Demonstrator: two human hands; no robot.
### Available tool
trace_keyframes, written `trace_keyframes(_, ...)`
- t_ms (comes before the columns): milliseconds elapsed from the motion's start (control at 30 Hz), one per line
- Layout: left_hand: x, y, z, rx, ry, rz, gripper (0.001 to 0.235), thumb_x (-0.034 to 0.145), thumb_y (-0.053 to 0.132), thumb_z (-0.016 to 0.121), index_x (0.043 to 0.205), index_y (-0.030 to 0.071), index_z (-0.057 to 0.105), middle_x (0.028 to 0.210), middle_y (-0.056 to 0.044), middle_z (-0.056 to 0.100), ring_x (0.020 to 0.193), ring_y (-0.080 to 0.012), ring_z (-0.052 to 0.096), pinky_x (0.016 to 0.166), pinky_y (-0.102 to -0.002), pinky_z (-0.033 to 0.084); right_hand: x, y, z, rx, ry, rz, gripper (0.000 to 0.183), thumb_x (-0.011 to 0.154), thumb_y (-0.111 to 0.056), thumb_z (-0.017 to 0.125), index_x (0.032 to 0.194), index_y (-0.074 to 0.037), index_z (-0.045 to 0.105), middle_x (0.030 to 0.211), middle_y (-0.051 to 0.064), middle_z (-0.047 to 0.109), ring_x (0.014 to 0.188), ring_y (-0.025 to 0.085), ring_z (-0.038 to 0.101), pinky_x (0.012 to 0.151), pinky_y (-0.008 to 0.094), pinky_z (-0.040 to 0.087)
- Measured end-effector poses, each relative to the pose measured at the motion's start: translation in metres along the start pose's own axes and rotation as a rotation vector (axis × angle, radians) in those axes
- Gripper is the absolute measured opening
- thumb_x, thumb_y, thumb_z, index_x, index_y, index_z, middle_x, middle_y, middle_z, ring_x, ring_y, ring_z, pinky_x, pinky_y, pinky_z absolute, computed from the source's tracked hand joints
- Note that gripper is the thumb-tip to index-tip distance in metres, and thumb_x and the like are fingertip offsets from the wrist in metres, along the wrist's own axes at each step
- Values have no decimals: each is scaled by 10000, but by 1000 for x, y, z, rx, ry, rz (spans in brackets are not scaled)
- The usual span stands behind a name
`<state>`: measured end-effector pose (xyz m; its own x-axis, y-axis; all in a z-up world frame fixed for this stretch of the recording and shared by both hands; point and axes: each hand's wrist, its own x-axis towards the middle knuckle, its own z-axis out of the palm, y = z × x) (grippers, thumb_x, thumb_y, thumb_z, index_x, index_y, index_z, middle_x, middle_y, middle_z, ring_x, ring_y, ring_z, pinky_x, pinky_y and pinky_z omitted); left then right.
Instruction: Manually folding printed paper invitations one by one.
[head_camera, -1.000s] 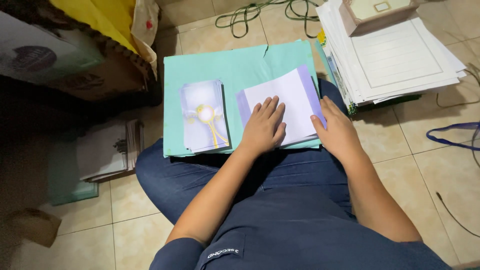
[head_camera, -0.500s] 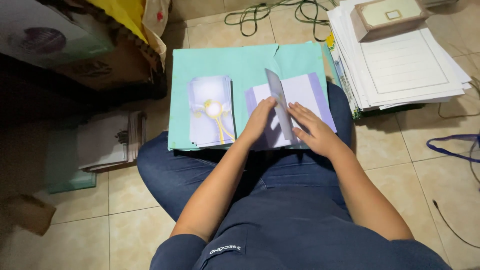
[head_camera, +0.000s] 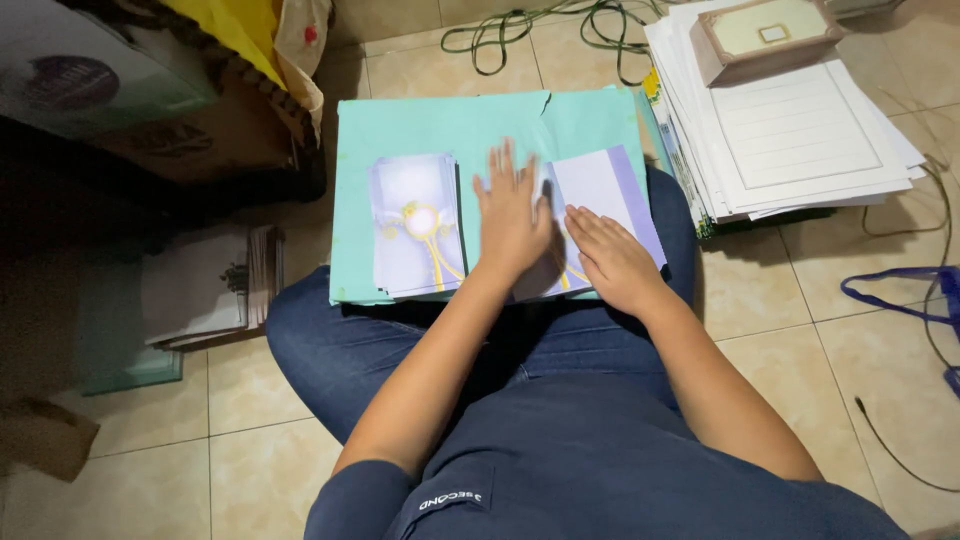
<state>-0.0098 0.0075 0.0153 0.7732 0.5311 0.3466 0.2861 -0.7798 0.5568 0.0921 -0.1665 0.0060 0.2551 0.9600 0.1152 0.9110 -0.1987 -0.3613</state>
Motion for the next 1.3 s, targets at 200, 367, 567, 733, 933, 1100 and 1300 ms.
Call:
trace_keyframes(200, 3, 7, 19, 243, -306, -31, 593, 1027, 228, 347, 1590, 48, 307, 1634, -227, 307, 1550, -386, 207, 1225, -664, 58, -3, 3, 0, -56, -33, -20, 552, 1033, -153, 402, 1582, -105, 376, 1644, 103, 367, 1518, 270, 320, 1236, 443, 220)
trace_keyframes(367, 3, 5, 18, 259, -296, -33, 611, 1020, 258, 323, 1593, 49, 291, 1624, -213, 324, 1541, -380, 219, 1223, -647, 84, 23, 7, 10, -99, -12, 10, 537, 1032, -120, 377, 1568, -89, 397, 1639, 107, 376, 1518, 265, 326, 1241, 442, 220)
trace_keyframes(567, 3, 3, 22, 272, -282, -39, 596, 1032, 256, 311, 1585, 35, 299, 1622, -194, 341, 1531, -352, 243, 1231, -618, 92, 30, -14, 2, -158, 23, 56, 567, 993, -63, 382, 1559, -37, 397, 1643, 141, 365, 1523, 279, 319, 1238, 450, 224)
trace_keyframes(733, 3, 10, 12, 265, -319, -72, 621, 1008, 202, 303, 1587, -20, 263, 1652, -219, 291, 1556, -346, 209, 1248, -591, 79, -12, -41, -2, -94, 13, 81, 581, 992, -38, 343, 1573, -22, 360, 1654, 163, 330, 1521, 313, 303, 1231, 472, 210)
trace_keyframes(933, 5, 10, 11, 258, -330, -69, 605, 1025, 201, 266, 1587, -23, 256, 1654, -212, 290, 1557, -342, 205, 1246, -585, 66, 36, -13, 8, -158, 31, 103, 559, 1005, -39, 367, 1563, -17, 383, 1637, 174, 363, 1518, 317, 319, 1227, 480, 230)
trace_keyframes(1100, 4, 8, 12, 274, -347, -69, 625, 1008, 207, 277, 1591, -14, 241, 1655, -203, 279, 1558, -340, 190, 1249, -590, 66, 69, -3, 7, -156, 56, 134, 563, 1011, -68, 350, 1570, 1, 363, 1648, 184, 336, 1536, 315, 283, 1247, 473, 179)
trace_keyframes(1300, 4, 5, 13, 252, -339, -75, 619, 1010, 198, 283, 1589, -19, 251, 1653, -203, 292, 1558, -336, 203, 1251, -586, 63, -1, -36, 4, -140, 24, 161, 556, 1022, -50, 348, 1575, 9, 343, 1661, 186, 303, 1534, 326, 272, 1243, 474, 178)
